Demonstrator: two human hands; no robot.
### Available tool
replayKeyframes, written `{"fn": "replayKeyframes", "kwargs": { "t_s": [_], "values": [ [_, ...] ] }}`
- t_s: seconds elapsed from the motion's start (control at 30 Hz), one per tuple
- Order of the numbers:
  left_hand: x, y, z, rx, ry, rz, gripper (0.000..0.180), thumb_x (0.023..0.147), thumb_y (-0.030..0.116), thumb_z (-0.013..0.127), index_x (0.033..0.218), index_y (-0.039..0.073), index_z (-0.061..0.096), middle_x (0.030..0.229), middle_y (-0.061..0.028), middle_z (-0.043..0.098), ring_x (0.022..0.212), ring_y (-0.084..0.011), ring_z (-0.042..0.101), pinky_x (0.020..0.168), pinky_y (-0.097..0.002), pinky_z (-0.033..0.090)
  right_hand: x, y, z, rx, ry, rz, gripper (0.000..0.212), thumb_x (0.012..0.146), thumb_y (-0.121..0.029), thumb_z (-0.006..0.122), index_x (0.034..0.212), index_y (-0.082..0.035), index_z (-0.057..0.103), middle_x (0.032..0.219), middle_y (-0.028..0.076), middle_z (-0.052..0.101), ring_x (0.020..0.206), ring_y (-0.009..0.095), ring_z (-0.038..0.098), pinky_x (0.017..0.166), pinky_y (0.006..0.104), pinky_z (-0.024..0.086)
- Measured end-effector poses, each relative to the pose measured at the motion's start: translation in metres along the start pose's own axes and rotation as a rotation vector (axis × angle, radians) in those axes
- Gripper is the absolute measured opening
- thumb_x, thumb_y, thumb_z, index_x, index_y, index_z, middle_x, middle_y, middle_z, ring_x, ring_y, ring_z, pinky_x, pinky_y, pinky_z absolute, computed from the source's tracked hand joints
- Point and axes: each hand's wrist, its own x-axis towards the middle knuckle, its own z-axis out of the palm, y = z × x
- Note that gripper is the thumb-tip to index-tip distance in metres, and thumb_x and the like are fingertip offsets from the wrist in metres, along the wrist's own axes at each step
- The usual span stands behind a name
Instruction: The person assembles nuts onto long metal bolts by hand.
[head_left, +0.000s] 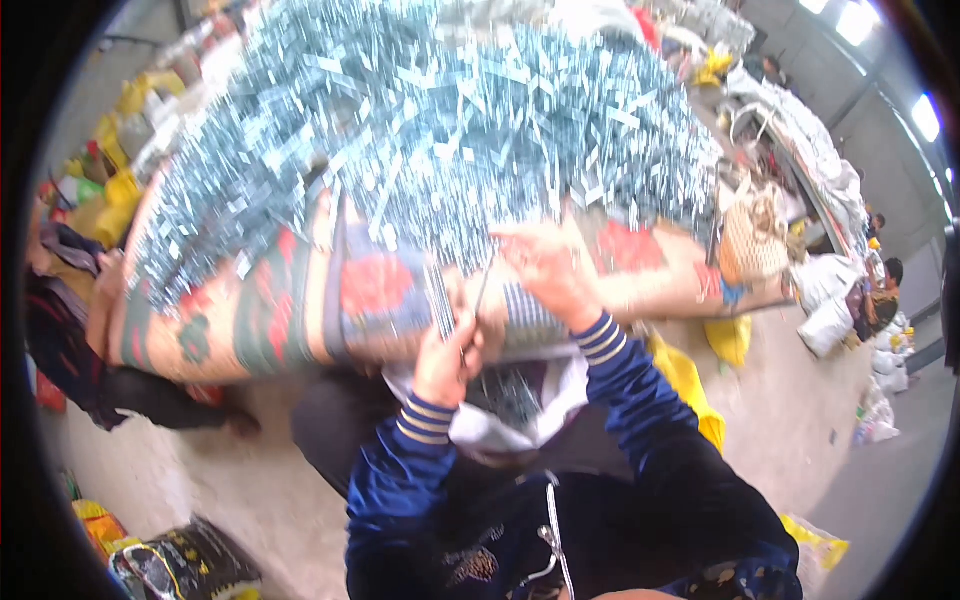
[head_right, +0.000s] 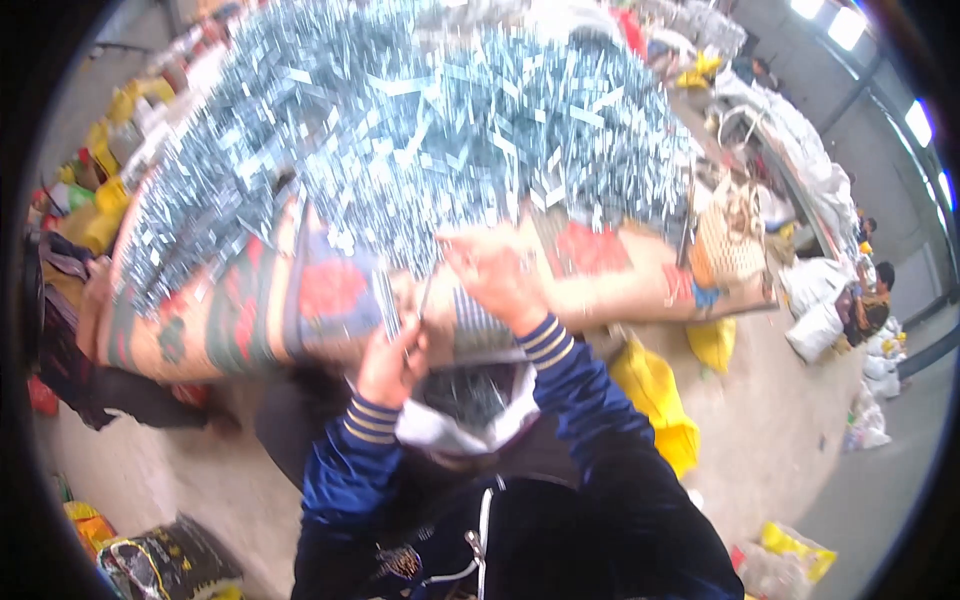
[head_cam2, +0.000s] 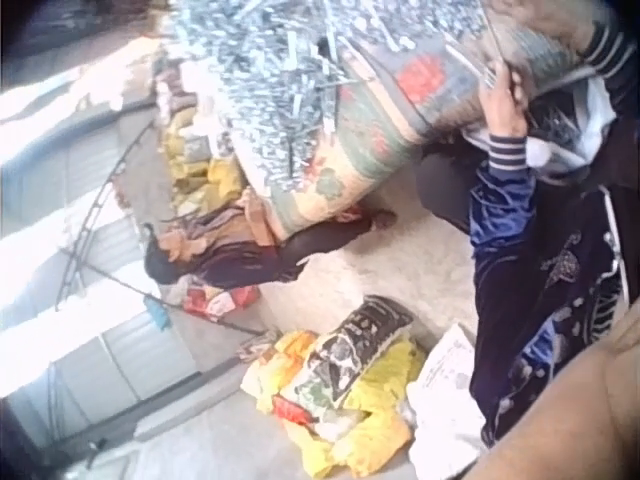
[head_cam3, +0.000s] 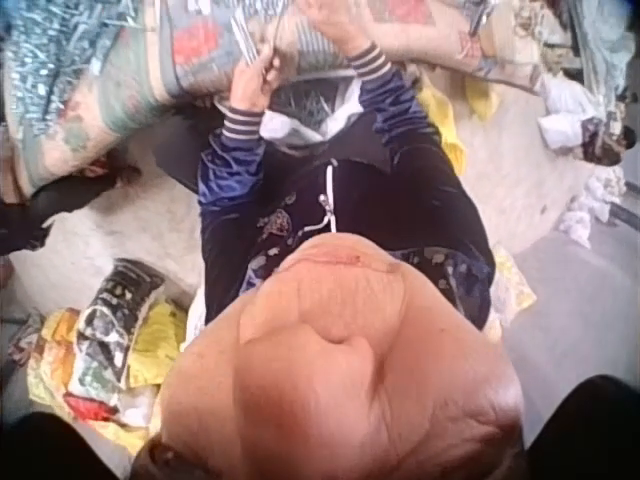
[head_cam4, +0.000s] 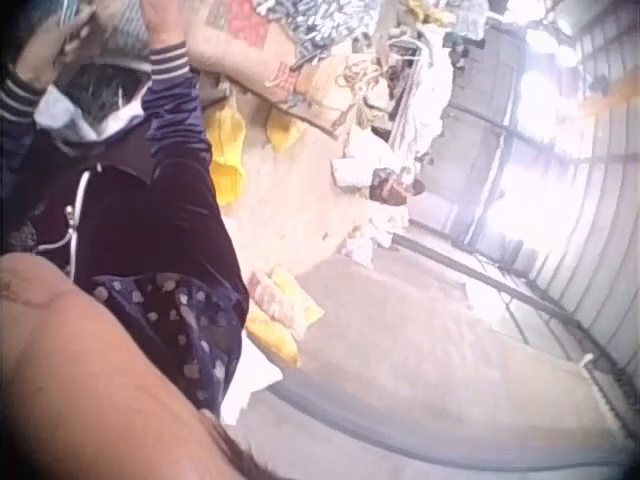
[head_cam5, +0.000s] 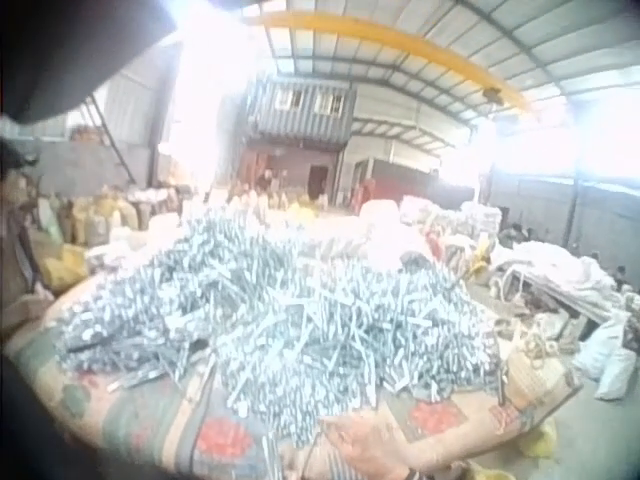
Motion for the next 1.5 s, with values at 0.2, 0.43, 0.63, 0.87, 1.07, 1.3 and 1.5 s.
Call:
{"fn": "replayKeyframes", "kwargs": {
  "t_s": [0.2,0.43,0.63,0.87,1.07,1.3,1.5],
  "values": [
    [-0.001,-0.001,0.002,-0.038,-0.021,0.069,0.01,0.089,0.017,0.059,0.088,0.009,0.052,0.067,-0.0024,0.054,0.042,-0.0061,0.04,0.036,-0.0185,0.028,-0.001,0.046,0.021,-0.48,-0.108,-0.281,0.007,0.071,-0.006,0.055,0.076,-0.004,0.059,0.084,0.011,0.057,0.083,0.03,0.055,0.07,0.0396,0.047],
    [0.003,0.003,0.007,0.034,-0.041,0.063,0.011,0.089,0.017,0.058,0.09,0.007,0.053,0.069,-0.004,0.055,0.041,-0.0065,0.039,0.036,-0.0189,0.026,0.016,0.054,0.011,-0.572,-0.14,-0.386,0.003,0.07,-0.008,0.055,0.069,-0.005,0.054,0.075,0.01,0.053,0.077,0.029,0.054,0.064,0.0401,0.046],
    [-0.001,0.007,0.005,0.091,-0.016,0.023,0.012,0.089,0.019,0.059,0.089,0.008,0.053,0.07,-0.004,0.055,0.041,-0.0066,0.04,0.035,-0.018,0.025,-0.001,0.046,-0.007,-0.007,-0.089,0.06,0.01,0.084,-0.007,0.053,0.08,0.0,0.057,0.077,0.011,0.06,0.072,0.028,0.061,0.065,0.0348,0.049],
    [-0.004,0.004,0.029,0.174,-0.035,-0.01,0.013,0.089,0.019,0.06,0.089,0.008,0.053,0.071,-0.0041,0.056,0.044,-0.0074,0.043,0.034,-0.0171,0.025,-0.023,0.05,-0.026,0.897,-0.211,0.333,0.011,0.091,-0.007,0.052,0.09,0.004,0.056,0.087,0.008,0.061,0.078,0.014,0.064,0.069,0.0264,0.055],
    [-0.003,-0.009,0.04,0.169,-0.02,-0.05,0.014,0.089,0.018,0.06,0.092,0.006,0.054,0.071,-0.0044,0.055,0.045,-0.0075,0.044,0.034,-0.0169,0.025,-0.031,0.059,-0.042,0.895,-0.148,0.295,0.009,0.089,-0.004,0.053,0.092,0.003,0.057,0.086,0.006,0.061,0.079,0.014,0.063,0.071,0.026,0.054],
    [0.001,-0.02,0.052,0.211,-0.058,-0.107,0.016,0.089,0.019,0.059,0.094,0.004,0.054,0.072,-0.0049,0.055,0.047,-0.0075,0.044,0.035,-0.0165,0.025,-0.039,0.066,-0.069,0.767,-0.163,0.267,0.006,0.086,-0.003,0.056,0.089,0.002,0.059,0.082,0.005,0.061,0.077,0.011,0.062,0.069,0.0241,0.052],
    [-0.001,-0.024,0.068,0.222,-0.069,-0.122,0.016,0.089,0.019,0.059,0.094,0.004,0.054,0.072,-0.0047,0.055,0.047,-0.0074,0.045,0.035,-0.0164,0.025,-0.047,0.073,-0.082,0.903,-0.157,0.263,0.004,0.085,-0.002,0.058,0.086,0.001,0.058,0.082,0.004,0.061,0.075,0.011,0.061,0.067,0.0241,0.051]
  ]
}}
